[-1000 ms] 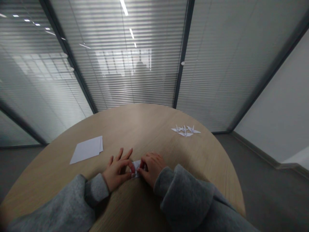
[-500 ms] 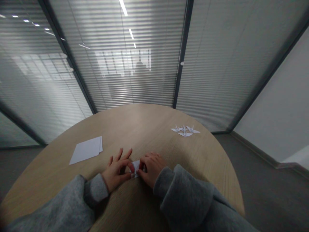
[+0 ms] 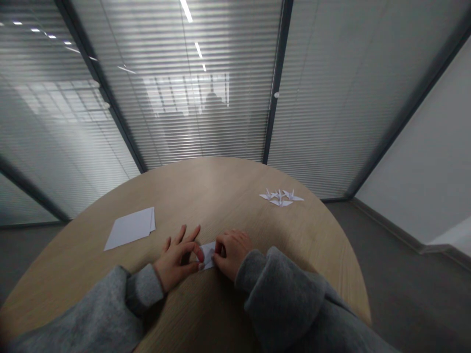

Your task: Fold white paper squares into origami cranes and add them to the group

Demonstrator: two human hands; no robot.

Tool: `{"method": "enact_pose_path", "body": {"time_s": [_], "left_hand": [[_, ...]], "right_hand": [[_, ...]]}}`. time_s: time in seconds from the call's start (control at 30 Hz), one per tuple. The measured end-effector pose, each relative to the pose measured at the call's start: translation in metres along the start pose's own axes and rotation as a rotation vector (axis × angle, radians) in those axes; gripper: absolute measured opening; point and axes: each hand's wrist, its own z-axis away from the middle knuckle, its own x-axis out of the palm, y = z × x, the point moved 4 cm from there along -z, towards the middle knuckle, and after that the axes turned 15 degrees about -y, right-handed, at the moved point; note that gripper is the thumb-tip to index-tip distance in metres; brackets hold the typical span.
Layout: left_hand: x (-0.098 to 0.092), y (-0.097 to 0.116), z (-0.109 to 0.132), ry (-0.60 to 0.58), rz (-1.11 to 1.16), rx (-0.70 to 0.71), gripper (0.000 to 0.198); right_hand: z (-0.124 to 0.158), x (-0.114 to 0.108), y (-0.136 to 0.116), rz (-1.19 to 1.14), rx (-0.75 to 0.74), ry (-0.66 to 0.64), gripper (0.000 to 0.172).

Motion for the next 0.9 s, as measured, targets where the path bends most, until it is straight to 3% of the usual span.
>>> {"method": "enact_pose_path", "body": {"time_s": [0.63,0.9], "left_hand": [[-0.002,0.004,0.003,0.003,-0.007,-0.019,0.008],[0.001,-0.001,0.001,0.005,0.004,-0.003,0.008]], "right_hand": [[-0.006,-0.003,0.013,-0.087,0.014,0.02,0.006],[-0.007,-0.008,0.02,-0.096,0.044,0.12,0.004]]}}
